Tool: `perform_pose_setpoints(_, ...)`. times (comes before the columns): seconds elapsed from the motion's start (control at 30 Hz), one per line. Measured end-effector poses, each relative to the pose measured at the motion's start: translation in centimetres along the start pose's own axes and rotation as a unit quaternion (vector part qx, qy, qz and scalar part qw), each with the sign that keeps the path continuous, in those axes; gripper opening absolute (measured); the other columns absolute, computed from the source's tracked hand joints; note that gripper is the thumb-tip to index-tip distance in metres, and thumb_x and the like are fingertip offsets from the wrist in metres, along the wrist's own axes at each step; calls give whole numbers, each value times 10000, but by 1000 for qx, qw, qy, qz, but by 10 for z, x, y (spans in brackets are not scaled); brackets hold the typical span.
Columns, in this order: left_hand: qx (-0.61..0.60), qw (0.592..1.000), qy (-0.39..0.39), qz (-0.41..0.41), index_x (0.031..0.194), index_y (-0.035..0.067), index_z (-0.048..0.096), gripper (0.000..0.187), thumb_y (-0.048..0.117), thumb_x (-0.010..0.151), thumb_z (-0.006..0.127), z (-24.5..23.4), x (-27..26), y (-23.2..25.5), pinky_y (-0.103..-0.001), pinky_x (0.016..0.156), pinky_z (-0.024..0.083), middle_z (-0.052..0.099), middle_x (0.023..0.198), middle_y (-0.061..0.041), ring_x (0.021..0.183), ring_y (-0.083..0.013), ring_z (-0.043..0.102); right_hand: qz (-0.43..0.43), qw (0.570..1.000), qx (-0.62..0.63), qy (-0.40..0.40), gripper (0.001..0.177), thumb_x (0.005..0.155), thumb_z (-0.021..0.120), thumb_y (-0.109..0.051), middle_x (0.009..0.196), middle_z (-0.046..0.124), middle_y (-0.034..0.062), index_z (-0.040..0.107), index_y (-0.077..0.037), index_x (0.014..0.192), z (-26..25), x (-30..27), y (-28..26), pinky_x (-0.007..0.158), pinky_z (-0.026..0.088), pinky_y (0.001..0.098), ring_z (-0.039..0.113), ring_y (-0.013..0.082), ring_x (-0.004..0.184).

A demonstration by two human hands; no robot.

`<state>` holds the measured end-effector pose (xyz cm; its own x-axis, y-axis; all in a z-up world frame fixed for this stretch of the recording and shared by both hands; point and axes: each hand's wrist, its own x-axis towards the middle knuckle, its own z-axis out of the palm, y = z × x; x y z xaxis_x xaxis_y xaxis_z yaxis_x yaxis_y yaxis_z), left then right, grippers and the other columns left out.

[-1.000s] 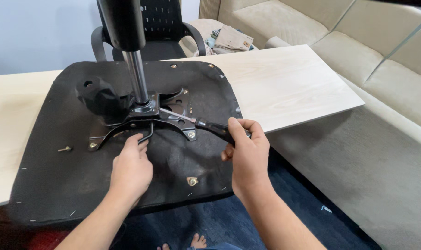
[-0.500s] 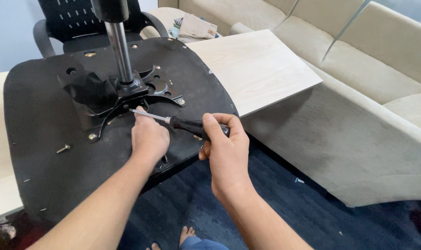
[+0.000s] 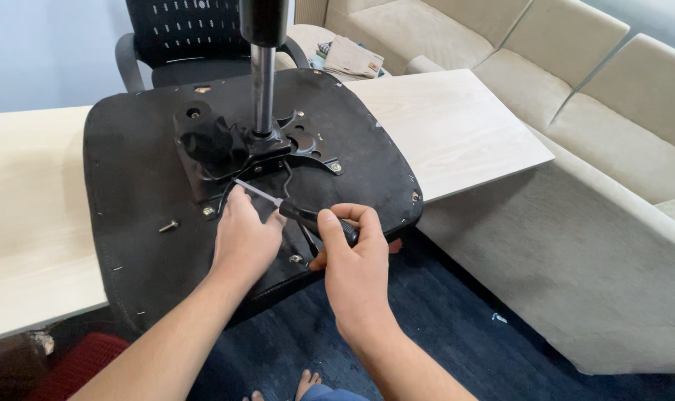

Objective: The person uses a screwdriver to remove multiple screws from the underside of an office chair seat, detaching the metal mounting plate from the seat cushion. The screws are placed on the seat as they are removed.

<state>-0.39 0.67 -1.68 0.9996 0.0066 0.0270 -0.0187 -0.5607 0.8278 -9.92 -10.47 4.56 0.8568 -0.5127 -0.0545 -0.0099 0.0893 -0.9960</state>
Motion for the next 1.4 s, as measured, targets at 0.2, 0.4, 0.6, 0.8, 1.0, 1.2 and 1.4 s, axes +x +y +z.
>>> perform_pose_setpoints(0.2,105,993,47,31,1470,-26,352,649,107,896,626,-21,-10,-32,-494,1030,466,461,1438,-278,1274,-436,532,-18,996,-85,-30,254,934,672,-237,627,606,17,636,-42,1093,12,-9,-1,480,433,243,562,75,516)
perform_pose_setpoints(0.4,127,988,68,63,1373,16,540,415,101,967,527,-31,-2,-55,-471,999,490,537,1413,-177,1215,-386,592,-34,990,-134,-32,223,916,696,-233,631,600,7,668,-72,1067,25,-11,-1,458,423,257,540,70,503)
perform_pose_setpoints(0.6,122,989,59,52,1254,68,685,313,191,998,551,-39,3,-60,-440,987,500,620,1318,-104,1154,-332,637,-233,950,-209,-13,234,919,727,-212,924,690,78,675,-28,1054,31,-7,5,700,536,318,663,168,785)
perform_pose_setpoints(0.8,123,991,50,9,1251,104,693,303,229,1004,570,-42,4,-52,-437,924,530,618,1269,-81,1089,-305,657,-294,924,-244,-37,234,894,743,-194,976,682,113,677,-57,1072,38,2,2,746,540,360,687,251,856)
perform_pose_setpoints(1.0,149,987,55,12,1220,134,721,277,241,1019,564,-44,7,-50,-436,892,545,623,1235,-68,1045,-288,668,-354,897,-262,-51,229,917,734,-171,990,679,106,677,-65,1112,42,8,-13,739,546,358,685,240,850)
perform_pose_setpoints(1.2,196,977,62,53,1255,136,705,298,246,1021,557,-41,5,-58,-441,879,552,619,1246,-73,1032,-294,668,-309,904,-281,-90,241,900,729,-142,1000,683,95,670,-66,1121,45,10,-23,678,561,332,696,196,749)
perform_pose_setpoints(1.4,200,976,64,48,1308,148,666,333,255,1025,527,-37,7,-63,-448,914,534,606,1271,-64,1078,-295,642,-378,878,-277,-93,331,892,738,-91,1090,691,130,632,-47,1202,50,20,-24,754,566,354,710,251,868)
